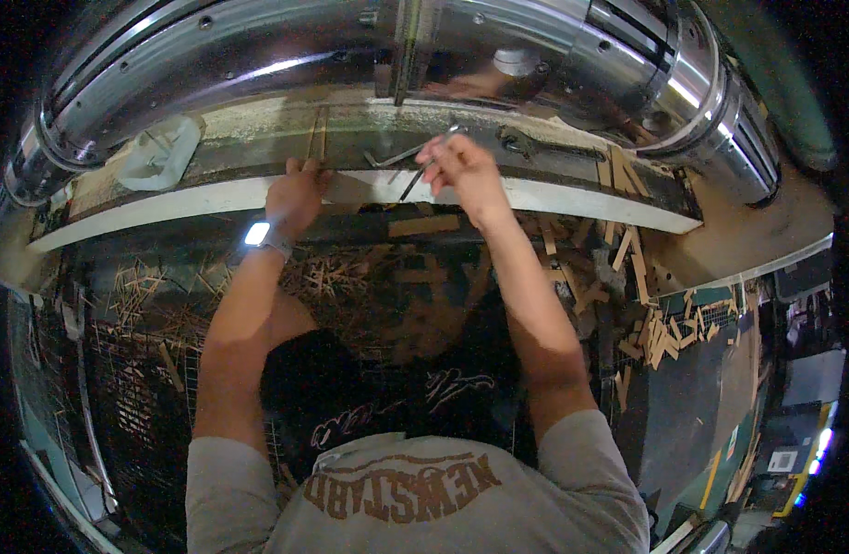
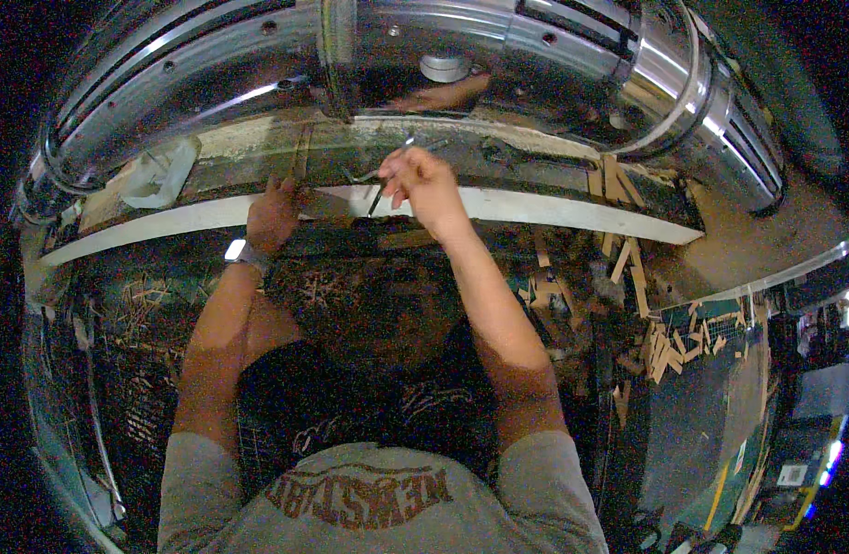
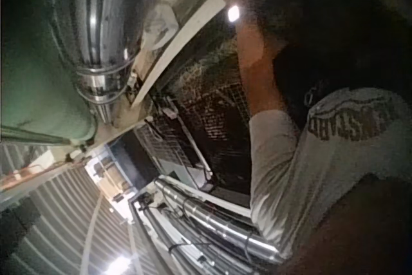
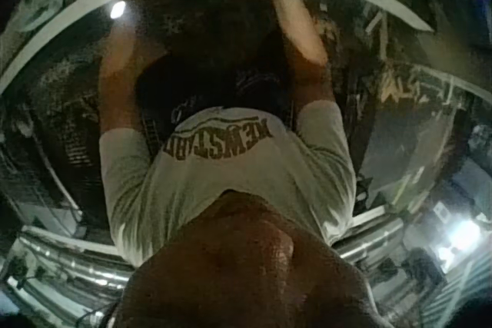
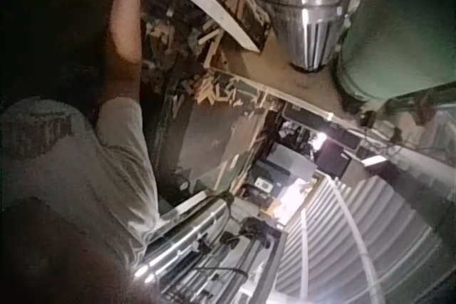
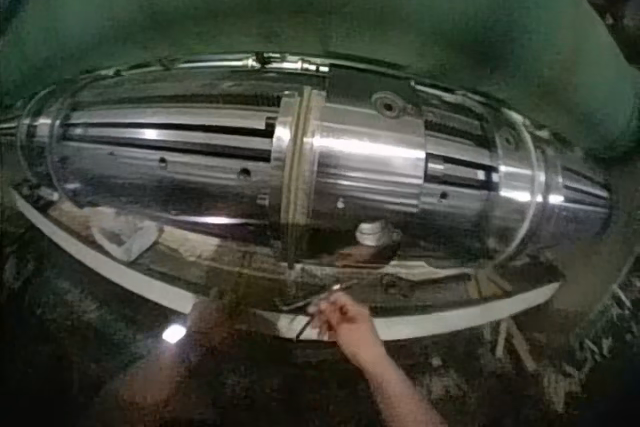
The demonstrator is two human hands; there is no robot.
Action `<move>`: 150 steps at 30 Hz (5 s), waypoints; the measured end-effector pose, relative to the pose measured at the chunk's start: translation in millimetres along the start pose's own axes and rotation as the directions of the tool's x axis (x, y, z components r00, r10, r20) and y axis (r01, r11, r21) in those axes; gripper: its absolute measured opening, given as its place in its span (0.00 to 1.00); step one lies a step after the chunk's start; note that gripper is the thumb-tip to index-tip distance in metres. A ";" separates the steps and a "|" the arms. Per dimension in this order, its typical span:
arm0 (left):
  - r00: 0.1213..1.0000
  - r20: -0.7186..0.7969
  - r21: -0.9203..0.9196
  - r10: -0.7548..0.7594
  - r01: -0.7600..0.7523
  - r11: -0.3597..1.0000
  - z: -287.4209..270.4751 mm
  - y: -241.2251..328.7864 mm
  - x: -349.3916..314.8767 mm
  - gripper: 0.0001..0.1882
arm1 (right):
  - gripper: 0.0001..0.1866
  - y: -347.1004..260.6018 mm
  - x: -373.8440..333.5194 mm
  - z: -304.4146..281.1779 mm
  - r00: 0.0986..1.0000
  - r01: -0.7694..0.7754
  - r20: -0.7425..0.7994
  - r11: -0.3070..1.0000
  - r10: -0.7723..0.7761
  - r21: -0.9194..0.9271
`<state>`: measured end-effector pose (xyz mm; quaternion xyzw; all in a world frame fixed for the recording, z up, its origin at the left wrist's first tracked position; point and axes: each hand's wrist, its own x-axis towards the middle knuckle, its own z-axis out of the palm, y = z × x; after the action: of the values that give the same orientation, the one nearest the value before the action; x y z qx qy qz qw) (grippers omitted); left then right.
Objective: The person sits inside a large industrial machine and uses a tape measure to measure the distance between two metal rails. They then use a wrench to tighten bolts on the machinery.
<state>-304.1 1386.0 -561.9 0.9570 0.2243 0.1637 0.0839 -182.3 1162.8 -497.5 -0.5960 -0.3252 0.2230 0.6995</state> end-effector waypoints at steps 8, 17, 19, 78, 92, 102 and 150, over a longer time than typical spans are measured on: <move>1.000 0.001 0.007 0.026 -0.026 1.000 3.9 -5.6 -2.0 0.17 | 0.16 -37.5 -32.4 -27.0 0.986 0.090 -0.151 0.983 -0.066 0.157; 0.999 -0.043 0.042 -0.009 0.011 0.999 2.1 -2.2 0.3 0.17 | 0.19 -75.8 -41.1 -28.7 0.830 0.469 -0.189 0.840 -0.525 -0.271; 0.998 -0.058 0.051 -0.015 0.018 0.999 2.6 -2.7 0.5 0.17 | 0.18 -72.8 -40.3 -26.7 0.832 0.464 -0.157 0.823 -0.532 -0.328; 0.994 0.092 0.078 -0.063 0.056 0.995 1.6 -2.4 2.8 0.23 | 0.15 -85.8 -30.6 -26.6 0.928 0.372 -0.089 0.916 -0.362 0.154; 0.993 -0.106 0.048 0.046 -0.041 0.998 11.6 -11.8 -1.6 0.17 | 0.13 -137.3 -7.8 -46.8 0.703 0.489 0.708 0.674 0.071 -0.554; 0.994 0.065 0.018 -0.084 0.083 0.996 2.9 -4.1 -0.3 0.20 | 0.19 -102.1 -17.2 -27.2 0.707 0.642 0.476 0.194 -0.522 -0.741; 0.994 -0.104 -0.065 -0.023 0.016 0.998 7.7 -4.6 -5.7 0.17 | 0.09 -134.6 -42.2 -61.9 0.872 0.483 0.458 0.460 -0.174 -0.745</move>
<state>-308.2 1386.8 -571.7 0.9417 0.2323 0.2201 0.1039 -176.9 1065.1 -378.6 -0.7373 -0.6093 -0.0108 0.2916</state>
